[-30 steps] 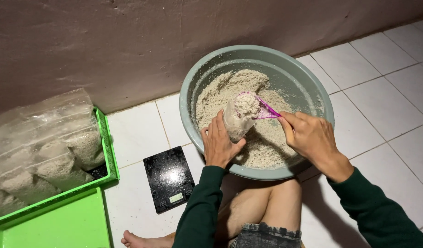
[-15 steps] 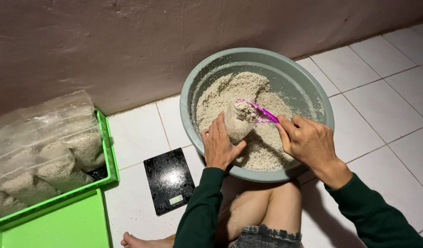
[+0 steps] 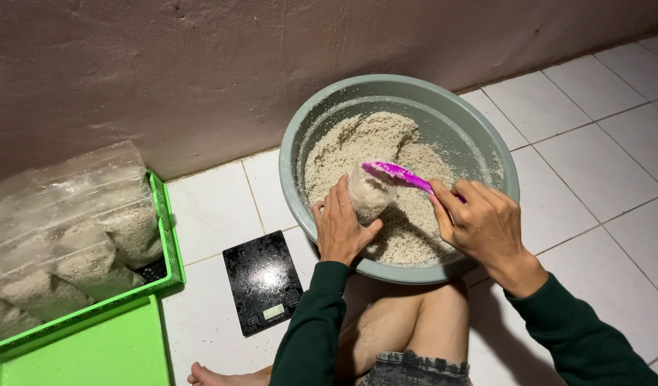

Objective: Scooping granular food product into small plastic bags and weighing them on a digital scale for packaging.

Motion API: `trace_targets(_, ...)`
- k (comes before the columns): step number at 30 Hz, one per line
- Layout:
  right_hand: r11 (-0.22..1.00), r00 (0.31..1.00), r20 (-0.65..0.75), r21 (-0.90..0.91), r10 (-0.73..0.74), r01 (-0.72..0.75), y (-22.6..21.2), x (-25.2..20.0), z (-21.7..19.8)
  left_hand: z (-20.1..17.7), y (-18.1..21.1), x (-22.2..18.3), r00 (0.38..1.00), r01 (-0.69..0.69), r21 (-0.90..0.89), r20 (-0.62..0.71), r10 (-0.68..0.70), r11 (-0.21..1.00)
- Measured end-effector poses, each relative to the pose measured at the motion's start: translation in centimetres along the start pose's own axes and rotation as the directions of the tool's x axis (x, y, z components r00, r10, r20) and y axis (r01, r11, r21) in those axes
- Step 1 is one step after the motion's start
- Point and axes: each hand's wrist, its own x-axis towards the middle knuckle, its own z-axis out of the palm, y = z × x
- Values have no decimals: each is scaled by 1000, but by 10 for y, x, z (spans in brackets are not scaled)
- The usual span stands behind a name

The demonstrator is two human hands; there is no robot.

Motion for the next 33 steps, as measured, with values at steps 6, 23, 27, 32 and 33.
trace_targets(6, 969, 986, 16, 180, 167, -168, 18, -20, 15, -3, 1, 1, 1000, -1, -34, 0, 1, 999)
trace_targets(23, 848, 317, 883, -148, 345, -509, 19, -64, 43, -16, 2, 5, 998, 68, -182, 28, -63, 981)
trace_targets(27, 927, 440, 865, -69, 240, -369, -7, -71, 77, -8, -16, 8, 986, 145, -265, 116, -118, 953)
trace_targets(32, 961, 582, 784, -63, 213, -268, -14, -51, 66, -33, -4, 19, 938, 329, -427, 249, -240, 842)
trace_targets(33, 962, 746, 636, 23, 195, -271, -19, -44, 54, -35, -5, 22, 926, 360, -437, 278, -256, 825)
